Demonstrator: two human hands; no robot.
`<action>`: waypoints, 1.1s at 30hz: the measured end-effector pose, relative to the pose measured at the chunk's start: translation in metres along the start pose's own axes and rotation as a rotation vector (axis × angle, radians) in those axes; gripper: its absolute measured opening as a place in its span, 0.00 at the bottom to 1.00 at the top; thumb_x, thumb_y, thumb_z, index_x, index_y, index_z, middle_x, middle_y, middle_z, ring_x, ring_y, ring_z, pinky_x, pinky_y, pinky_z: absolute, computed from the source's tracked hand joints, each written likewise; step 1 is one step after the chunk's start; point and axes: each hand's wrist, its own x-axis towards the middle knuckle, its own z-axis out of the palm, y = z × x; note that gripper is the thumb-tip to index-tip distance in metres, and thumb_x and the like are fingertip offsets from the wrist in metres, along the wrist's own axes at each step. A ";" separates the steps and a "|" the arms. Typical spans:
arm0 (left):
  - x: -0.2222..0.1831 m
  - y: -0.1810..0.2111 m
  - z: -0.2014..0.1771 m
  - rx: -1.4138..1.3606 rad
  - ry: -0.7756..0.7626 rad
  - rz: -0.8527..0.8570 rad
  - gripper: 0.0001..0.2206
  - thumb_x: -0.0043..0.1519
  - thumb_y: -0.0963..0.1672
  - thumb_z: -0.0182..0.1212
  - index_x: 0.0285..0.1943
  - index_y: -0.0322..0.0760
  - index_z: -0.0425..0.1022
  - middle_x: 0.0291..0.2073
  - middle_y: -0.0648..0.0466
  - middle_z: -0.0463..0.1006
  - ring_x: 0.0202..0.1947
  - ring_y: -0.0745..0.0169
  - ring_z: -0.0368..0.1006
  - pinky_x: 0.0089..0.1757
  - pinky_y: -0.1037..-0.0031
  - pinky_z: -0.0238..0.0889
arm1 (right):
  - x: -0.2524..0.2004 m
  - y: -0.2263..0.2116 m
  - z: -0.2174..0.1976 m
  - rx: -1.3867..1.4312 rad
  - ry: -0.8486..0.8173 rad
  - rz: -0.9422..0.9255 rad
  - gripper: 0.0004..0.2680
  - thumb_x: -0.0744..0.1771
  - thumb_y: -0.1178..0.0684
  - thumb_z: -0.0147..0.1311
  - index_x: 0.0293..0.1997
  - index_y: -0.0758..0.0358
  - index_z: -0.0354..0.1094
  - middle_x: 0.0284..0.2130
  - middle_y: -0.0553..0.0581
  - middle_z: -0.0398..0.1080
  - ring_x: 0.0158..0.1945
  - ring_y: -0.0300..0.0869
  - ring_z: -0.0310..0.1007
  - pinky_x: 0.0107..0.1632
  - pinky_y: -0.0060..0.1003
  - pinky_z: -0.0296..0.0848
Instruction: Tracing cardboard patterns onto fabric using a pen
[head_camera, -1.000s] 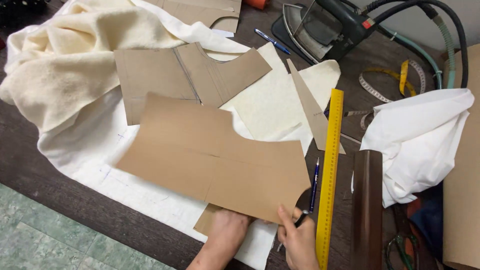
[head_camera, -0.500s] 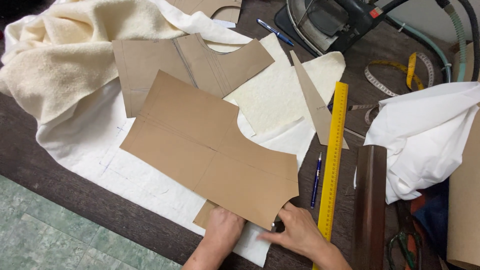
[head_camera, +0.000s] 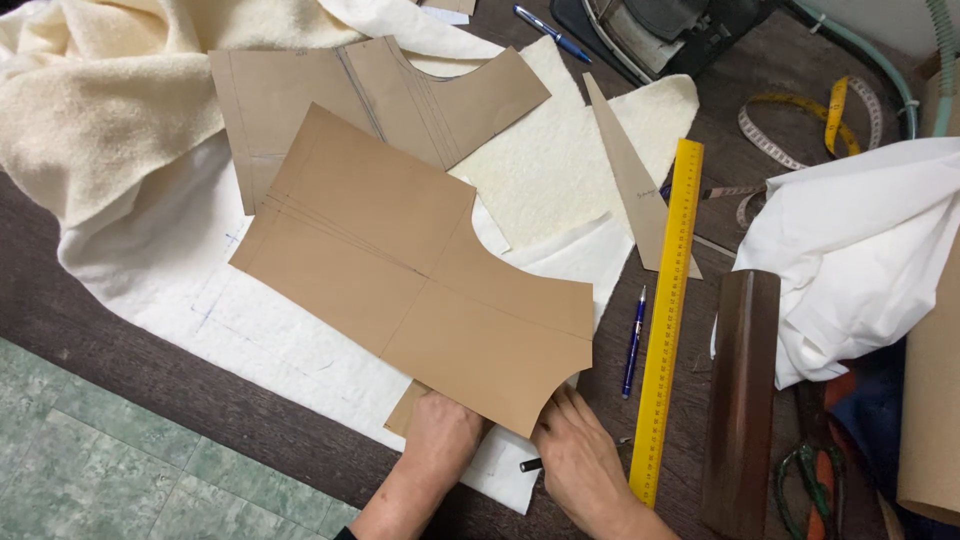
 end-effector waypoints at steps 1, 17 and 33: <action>-0.001 0.000 0.001 0.003 -0.004 0.001 0.03 0.43 0.40 0.57 0.19 0.44 0.70 0.16 0.54 0.72 0.17 0.52 0.70 0.19 0.62 0.62 | -0.001 0.001 0.002 -0.002 0.003 0.001 0.17 0.55 0.68 0.51 0.46 0.71 0.69 0.43 0.69 0.68 0.57 0.60 0.62 0.68 0.52 0.51; 0.017 -0.014 -0.124 -1.740 0.201 -1.155 0.13 0.56 0.44 0.60 0.41 0.24 0.73 0.30 0.41 0.75 0.31 0.50 0.76 0.37 0.65 0.76 | -0.003 0.002 0.012 0.025 -0.023 0.028 0.10 0.58 0.63 0.48 0.37 0.69 0.73 0.38 0.67 0.69 0.55 0.60 0.62 0.67 0.54 0.50; -0.025 -0.057 -0.117 -1.340 0.406 -1.208 0.08 0.57 0.37 0.62 0.35 0.32 0.65 0.16 0.57 0.53 0.17 0.61 0.70 0.27 0.68 0.78 | -0.001 -0.002 0.000 0.012 -0.006 0.034 0.32 0.51 0.70 0.49 0.62 0.53 0.58 0.66 0.65 0.50 0.71 0.53 0.43 0.66 0.51 0.47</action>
